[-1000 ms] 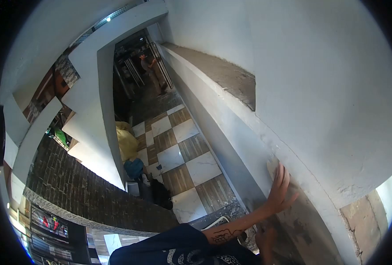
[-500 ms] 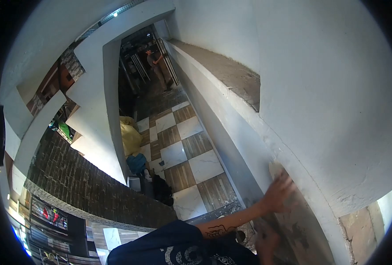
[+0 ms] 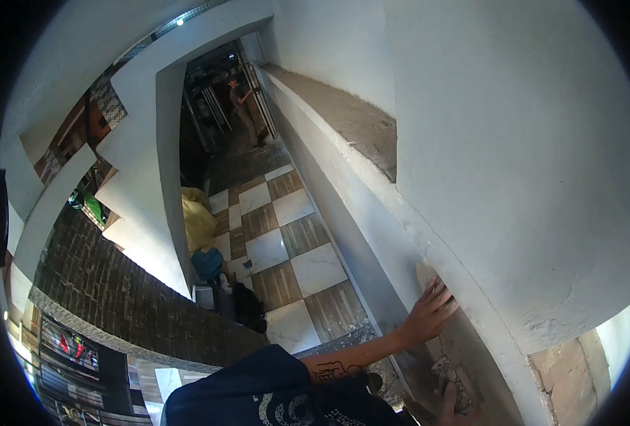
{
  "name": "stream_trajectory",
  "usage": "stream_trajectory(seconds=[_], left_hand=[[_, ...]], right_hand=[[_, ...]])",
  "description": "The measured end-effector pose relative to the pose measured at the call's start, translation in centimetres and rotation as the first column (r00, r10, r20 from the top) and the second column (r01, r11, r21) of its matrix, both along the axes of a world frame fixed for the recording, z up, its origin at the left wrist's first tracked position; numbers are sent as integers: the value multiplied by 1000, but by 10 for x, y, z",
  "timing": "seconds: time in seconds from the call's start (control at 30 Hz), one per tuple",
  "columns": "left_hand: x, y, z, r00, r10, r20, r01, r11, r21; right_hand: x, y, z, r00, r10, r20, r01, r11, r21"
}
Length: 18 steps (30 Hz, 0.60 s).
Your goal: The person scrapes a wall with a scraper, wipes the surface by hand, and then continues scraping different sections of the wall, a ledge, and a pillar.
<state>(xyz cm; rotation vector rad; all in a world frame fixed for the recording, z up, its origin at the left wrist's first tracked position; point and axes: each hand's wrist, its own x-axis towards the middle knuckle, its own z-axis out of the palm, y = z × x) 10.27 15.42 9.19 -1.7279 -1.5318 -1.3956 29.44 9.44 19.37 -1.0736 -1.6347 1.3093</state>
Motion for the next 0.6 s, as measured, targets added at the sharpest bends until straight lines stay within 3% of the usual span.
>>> stream_trajectory(seconds=[0.07, 0.13, 0.17, 0.23, 0.27, 0.33, 0.4, 0.47, 0.6], left_hand=[[-3, -6, 11, 1000, 17, -3, -17, 1000, 14], [-12, -17, 33, 996, 31, -79, -27, 998, 51], [-14, -21, 41, 997, 22, -80, -18, 998, 55], [-15, -29, 51, 998, -19, 53, 16, 997, 74], [-16, -29, 51, 997, -41, 70, 36, 996, 82], [-15, -26, 45, 992, -33, 119, 20, 994, 105], [-6, -22, 35, 983, -18, 181, -4, 993, 117], [0, -8, 31, 810, 3, 587, -148, 969, 200], [2, -4, 44, 844, -16, 537, -176, 936, 305]], right_hand=[[-1, 2, -5, 1000, -7, 5, 7, 1000, -11], [-3, 7, -15, 953, -284, -109, 268, 953, -143], [-2, 8, -12, 950, -292, -111, 276, 951, -139], [1, 14, -1, 985, -43, -168, 22, 992, -127], [-1, 12, 2, 987, -41, -158, 23, 993, -116], [-17, 2, 1, 948, -148, -281, 58, 950, -306], [-18, 2, -16, 959, -96, -268, 12, 954, -299], [-21, 2, -17, 962, -48, -270, -31, 959, -280], [-35, -10, -4, 962, 6, -272, -98, 940, -327]])
